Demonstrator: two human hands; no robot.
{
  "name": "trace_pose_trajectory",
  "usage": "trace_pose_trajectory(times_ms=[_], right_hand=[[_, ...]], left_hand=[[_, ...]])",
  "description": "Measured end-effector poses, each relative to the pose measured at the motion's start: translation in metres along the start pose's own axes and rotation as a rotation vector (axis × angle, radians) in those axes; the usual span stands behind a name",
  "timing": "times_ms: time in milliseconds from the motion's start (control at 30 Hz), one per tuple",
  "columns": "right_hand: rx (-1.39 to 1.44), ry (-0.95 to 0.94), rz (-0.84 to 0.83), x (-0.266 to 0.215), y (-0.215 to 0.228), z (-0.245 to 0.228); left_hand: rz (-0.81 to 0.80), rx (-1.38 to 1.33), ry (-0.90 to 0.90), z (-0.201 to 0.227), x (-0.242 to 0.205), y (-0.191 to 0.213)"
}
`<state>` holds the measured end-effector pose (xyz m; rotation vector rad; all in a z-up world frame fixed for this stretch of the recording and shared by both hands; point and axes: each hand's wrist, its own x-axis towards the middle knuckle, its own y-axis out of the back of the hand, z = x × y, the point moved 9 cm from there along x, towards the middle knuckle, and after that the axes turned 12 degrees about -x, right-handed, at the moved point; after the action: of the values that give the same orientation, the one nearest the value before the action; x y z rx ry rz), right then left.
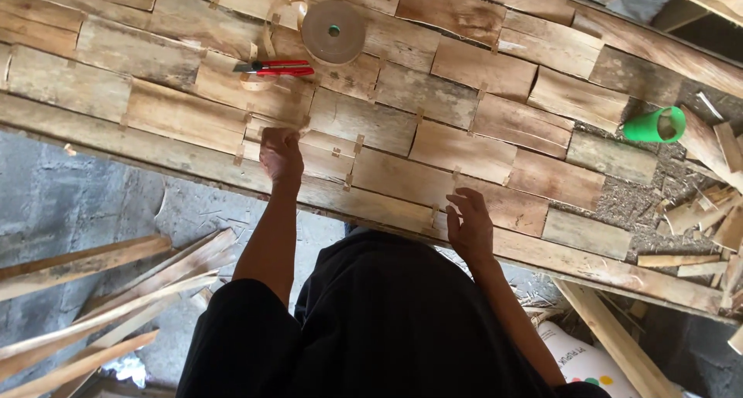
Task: Join small pieces of wood veneer together using adhesive tape and a utility knife to create a larger panel.
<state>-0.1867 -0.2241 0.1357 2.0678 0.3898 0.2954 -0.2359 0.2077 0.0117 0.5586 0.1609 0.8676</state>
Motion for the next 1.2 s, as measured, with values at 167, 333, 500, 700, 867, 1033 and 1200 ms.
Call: trace_pose_trajectory(times_ms=[167,333,500,700,867,1033,1200], right_hand=[[-0.020,0.009,0.030,-0.003,-0.003,-0.008],[-0.017,-0.016,0.053,0.003,-0.003,-0.017],[0.083,-0.045,0.029,0.017,-0.006,-0.030],[0.184,-0.037,0.027,0.040,-0.022,-0.035],[0.298,-0.004,0.018,0.063,-0.015,-0.065],[0.367,0.077,0.003,0.072,0.002,-0.101],[0.270,0.175,0.100,0.058,0.011,-0.100]], left_hand=[[-0.016,-0.033,-0.031,-0.014,0.004,-0.003],[-0.048,-0.204,0.009,-0.013,-0.003,-0.003],[-0.112,-0.360,-0.062,0.001,-0.020,-0.028],[-0.315,-0.859,0.466,0.015,-0.052,-0.082],[-0.541,-1.051,0.496,0.060,-0.076,-0.107],[-0.758,-0.993,0.603,0.107,-0.099,-0.111],[-0.885,-0.950,0.783,0.104,-0.126,-0.127]])
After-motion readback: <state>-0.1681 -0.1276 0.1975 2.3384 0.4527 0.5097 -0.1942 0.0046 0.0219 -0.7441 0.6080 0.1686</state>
